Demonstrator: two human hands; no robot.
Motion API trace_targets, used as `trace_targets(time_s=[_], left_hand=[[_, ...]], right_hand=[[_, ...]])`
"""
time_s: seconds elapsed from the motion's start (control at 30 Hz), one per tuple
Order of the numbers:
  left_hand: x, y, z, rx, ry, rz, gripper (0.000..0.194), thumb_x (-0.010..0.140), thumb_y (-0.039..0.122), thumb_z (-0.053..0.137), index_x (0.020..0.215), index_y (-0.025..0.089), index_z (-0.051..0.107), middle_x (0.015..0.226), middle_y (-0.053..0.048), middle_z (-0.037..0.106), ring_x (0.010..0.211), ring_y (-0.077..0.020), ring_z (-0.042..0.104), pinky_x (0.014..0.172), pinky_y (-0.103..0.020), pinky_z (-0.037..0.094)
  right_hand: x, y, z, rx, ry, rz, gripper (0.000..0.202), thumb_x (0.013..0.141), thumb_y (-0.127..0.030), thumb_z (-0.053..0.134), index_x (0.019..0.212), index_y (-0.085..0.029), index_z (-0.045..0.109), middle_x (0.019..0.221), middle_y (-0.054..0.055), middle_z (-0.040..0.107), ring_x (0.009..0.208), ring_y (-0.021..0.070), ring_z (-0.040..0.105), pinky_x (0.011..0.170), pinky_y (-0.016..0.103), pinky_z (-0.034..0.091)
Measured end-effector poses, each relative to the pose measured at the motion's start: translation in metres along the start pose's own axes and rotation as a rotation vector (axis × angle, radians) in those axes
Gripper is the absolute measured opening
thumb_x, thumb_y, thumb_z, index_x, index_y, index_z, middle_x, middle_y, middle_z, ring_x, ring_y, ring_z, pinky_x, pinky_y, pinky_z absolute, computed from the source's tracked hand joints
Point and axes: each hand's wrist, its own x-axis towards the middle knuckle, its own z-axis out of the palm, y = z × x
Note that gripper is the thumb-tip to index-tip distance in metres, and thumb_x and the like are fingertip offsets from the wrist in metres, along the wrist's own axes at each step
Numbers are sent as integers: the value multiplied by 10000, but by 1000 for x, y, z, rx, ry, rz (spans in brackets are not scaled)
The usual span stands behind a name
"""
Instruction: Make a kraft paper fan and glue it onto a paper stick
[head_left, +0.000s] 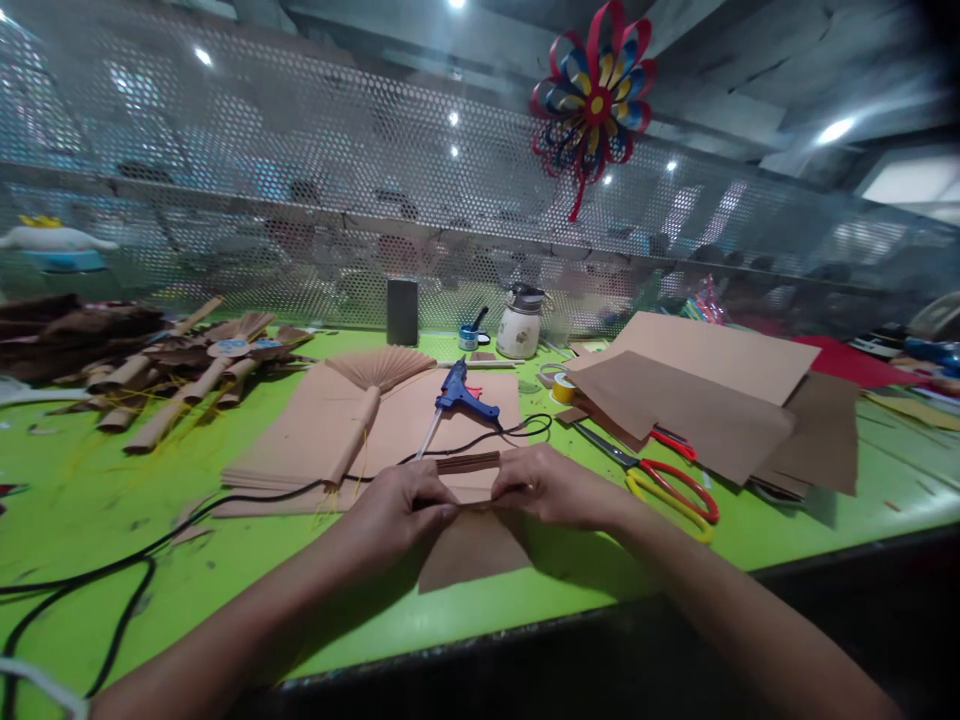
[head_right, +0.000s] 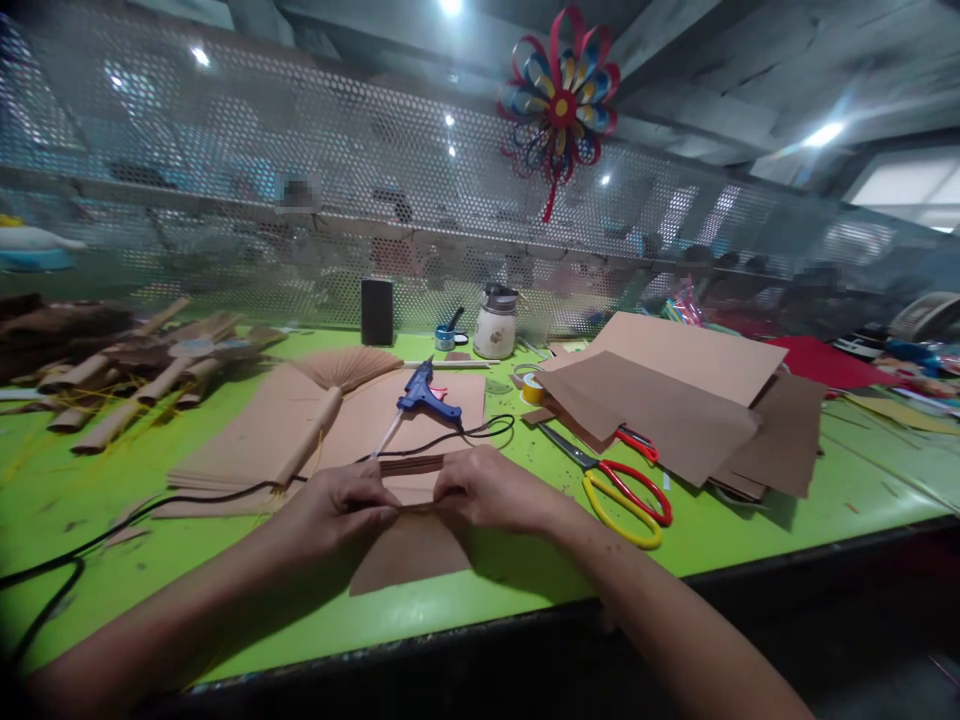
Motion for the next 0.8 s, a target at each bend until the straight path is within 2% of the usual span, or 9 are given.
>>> trace_targets(time_s=[0.1,0.2,0.27,0.37,0.47,0.57,0.63,0.7,0.8], left_hand=[[0,3,-4,57,51,69,189,819,238,577,793,187,757,686,-21,564,678,-145,560,602,-228,420],[-3,15,-12,152,177,266,213,847,180,532,851,192,744,725,-23,546,682,-129,539,597,-223,417],[-9,25,-18,251,287,402,247,876,142,484,920,188,722,763,-33,532,709,-133,515,608,-235,413],[-21,37,-23,407,356,541,252,886,94,466,1002,168,677,766,-36,502,698,-141,456,615,-271,404],[-38,39,-19,537,294,690,265,884,57,444,1073,126,617,778,-61,522,736,-174,440,632,-316,417],[-55,35,-6,578,195,784,257,902,75,408,1078,114,591,802,-80,559,742,-188,453,626,-327,435],[-63,30,5,573,127,739,258,904,66,385,1015,131,609,792,-74,561,717,-182,463,633,-322,449],[-67,26,15,574,57,694,242,898,73,402,952,152,624,813,-76,566,745,-187,488,705,-339,469],[-68,20,25,581,-15,662,205,880,72,439,924,151,623,859,-86,572,805,-204,507,778,-368,468]], right_hand=[[-6,-11,-9,-136,11,-28,134,858,-107,564,845,-142,693,822,56,624,763,136,561,680,237,422],[-14,-26,-19,-305,32,-73,173,876,-84,504,841,-133,666,832,71,594,790,159,530,683,272,419],[-20,-39,-26,-437,91,-119,218,895,-63,439,839,-122,642,828,85,577,792,177,497,692,308,411],[-29,-55,-32,-592,161,-204,289,938,-71,348,868,-112,624,814,106,564,780,199,459,693,354,394],[-40,-63,-24,-650,159,-306,270,944,-87,364,878,-111,626,785,113,570,750,207,451,656,367,374],[-53,-60,0,-634,145,-366,219,922,-85,423,848,-107,628,786,107,578,725,199,450,626,363,353],[-60,-57,20,-611,115,-378,219,915,-88,439,798,-102,624,774,97,570,706,191,441,616,359,341],[-65,-55,37,-581,96,-369,249,921,-95,430,754,-107,615,745,86,553,687,184,430,598,353,322],[-69,-53,50,-569,100,-312,253,929,-93,411,782,-108,617,726,81,541,687,185,425,589,350,306]])
